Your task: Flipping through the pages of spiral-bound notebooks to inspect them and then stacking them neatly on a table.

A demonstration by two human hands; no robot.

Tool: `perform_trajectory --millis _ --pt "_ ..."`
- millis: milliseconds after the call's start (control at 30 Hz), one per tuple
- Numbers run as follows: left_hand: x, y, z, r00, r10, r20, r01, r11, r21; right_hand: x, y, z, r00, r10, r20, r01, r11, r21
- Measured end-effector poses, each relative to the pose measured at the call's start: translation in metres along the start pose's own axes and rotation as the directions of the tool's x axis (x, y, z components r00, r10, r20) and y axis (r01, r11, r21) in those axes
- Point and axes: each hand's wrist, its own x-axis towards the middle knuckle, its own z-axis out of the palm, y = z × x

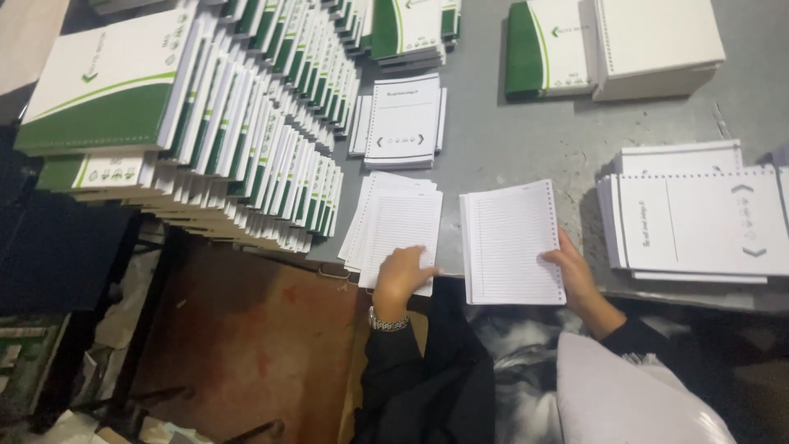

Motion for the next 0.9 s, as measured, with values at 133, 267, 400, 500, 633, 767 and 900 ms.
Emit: perform_trajectory --millis 133,267,400,500,633,767,900 --pt "-0.045 0.043 -0.046 1.0 -0.024 0.007 0.025 0.992 -0.125 0.001 0.003 -0.003 1.0 0.006 0.005 -0.006 0.999 0.035" --pt "-0.06 0.08 -0.053 0.991 0.071 -0.118 -0.099 0.963 -0.251 0.01 0.017 -0.016 0.999 0.03 -0.014 -0.028 0.996 0.09" --pt "-0.039 0.106 -0.027 0.991 0.119 -0.064 -0.133 0.781 -0.61 -0.03 -0.037 0.016 0.998 0.041 -0.042 -0.032 0.979 0.202" --pt "-0.018 0.109 0.003 0.988 0.15 0.035 -0.037 0.456 -0.889 -0.053 -0.067 0.027 1.0 -0.004 -0.008 0.006 0.975 0.223" --pt "0.024 0.085 0.052 0.948 0.309 0.074 0.057 0.063 -0.996 -0.073 -0.092 0.032 0.993 -0.083 0.079 0.061 0.968 0.245" --pt "0.036 0.082 0.072 0.93 0.324 0.176 0.208 -0.067 -0.976 -0.071 -0.084 0.024 0.982 -0.14 0.128 0.099 0.955 0.28" --pt "0.015 0.098 0.048 0.935 0.328 0.134 0.146 -0.009 -0.989 -0.071 -0.091 0.026 0.986 -0.122 0.114 0.095 0.97 0.222"
